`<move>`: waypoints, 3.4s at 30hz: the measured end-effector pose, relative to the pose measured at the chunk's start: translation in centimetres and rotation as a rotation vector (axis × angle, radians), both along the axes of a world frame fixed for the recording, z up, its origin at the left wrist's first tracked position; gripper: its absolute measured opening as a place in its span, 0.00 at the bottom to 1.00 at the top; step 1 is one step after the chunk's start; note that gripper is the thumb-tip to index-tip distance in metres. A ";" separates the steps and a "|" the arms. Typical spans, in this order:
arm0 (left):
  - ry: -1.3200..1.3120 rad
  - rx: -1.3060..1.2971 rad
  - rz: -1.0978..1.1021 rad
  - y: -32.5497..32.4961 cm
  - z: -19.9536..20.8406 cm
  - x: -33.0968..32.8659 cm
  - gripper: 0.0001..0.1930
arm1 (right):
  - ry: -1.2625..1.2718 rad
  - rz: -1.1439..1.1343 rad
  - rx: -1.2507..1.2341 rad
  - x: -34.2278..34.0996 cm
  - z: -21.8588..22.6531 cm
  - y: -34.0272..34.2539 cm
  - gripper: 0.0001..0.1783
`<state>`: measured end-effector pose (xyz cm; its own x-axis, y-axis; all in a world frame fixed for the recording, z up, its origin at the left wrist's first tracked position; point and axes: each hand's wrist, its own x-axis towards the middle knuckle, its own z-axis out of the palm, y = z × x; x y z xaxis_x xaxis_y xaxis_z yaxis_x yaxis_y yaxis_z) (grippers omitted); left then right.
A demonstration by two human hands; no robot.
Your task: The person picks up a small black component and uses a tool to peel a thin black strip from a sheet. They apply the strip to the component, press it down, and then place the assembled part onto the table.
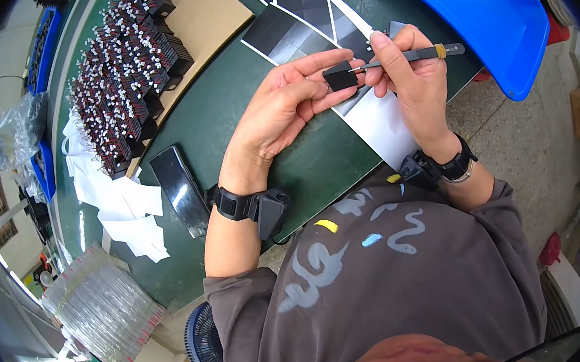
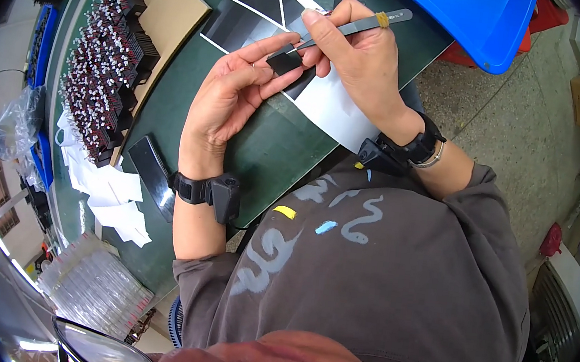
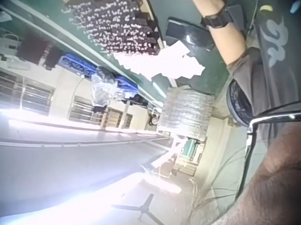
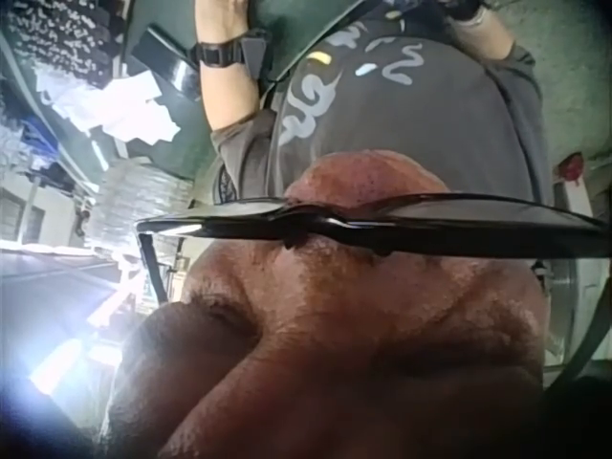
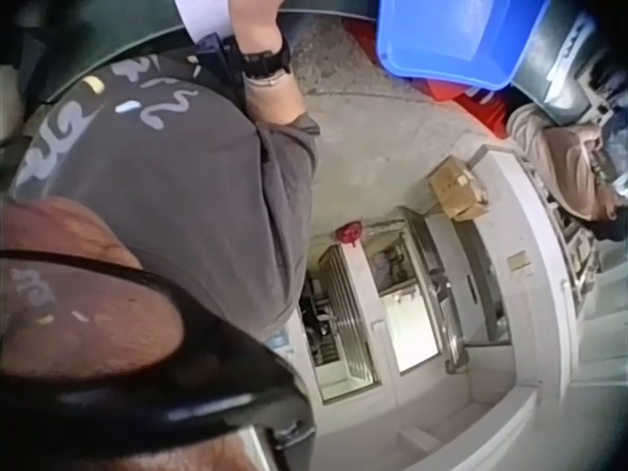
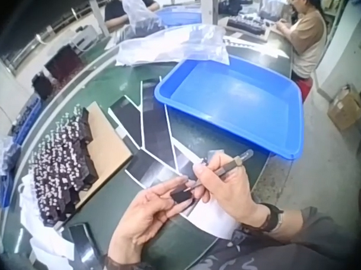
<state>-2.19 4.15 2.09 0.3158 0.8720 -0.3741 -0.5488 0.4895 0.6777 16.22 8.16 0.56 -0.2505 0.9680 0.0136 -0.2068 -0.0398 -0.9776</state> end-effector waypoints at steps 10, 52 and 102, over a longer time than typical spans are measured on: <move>0.027 -0.027 0.009 -0.4 0.4 -0.1 0.25 | -0.028 0.008 0.003 -0.2 0.4 -0.4 0.14; -0.017 0.005 -0.010 0.8 -0.1 1.8 0.26 | -0.065 -0.033 0.075 1.6 0.7 1.0 0.14; 0.598 0.398 0.026 -3.9 15.8 2.1 0.15 | -0.633 -0.060 0.781 5.6 12.2 -1.1 0.17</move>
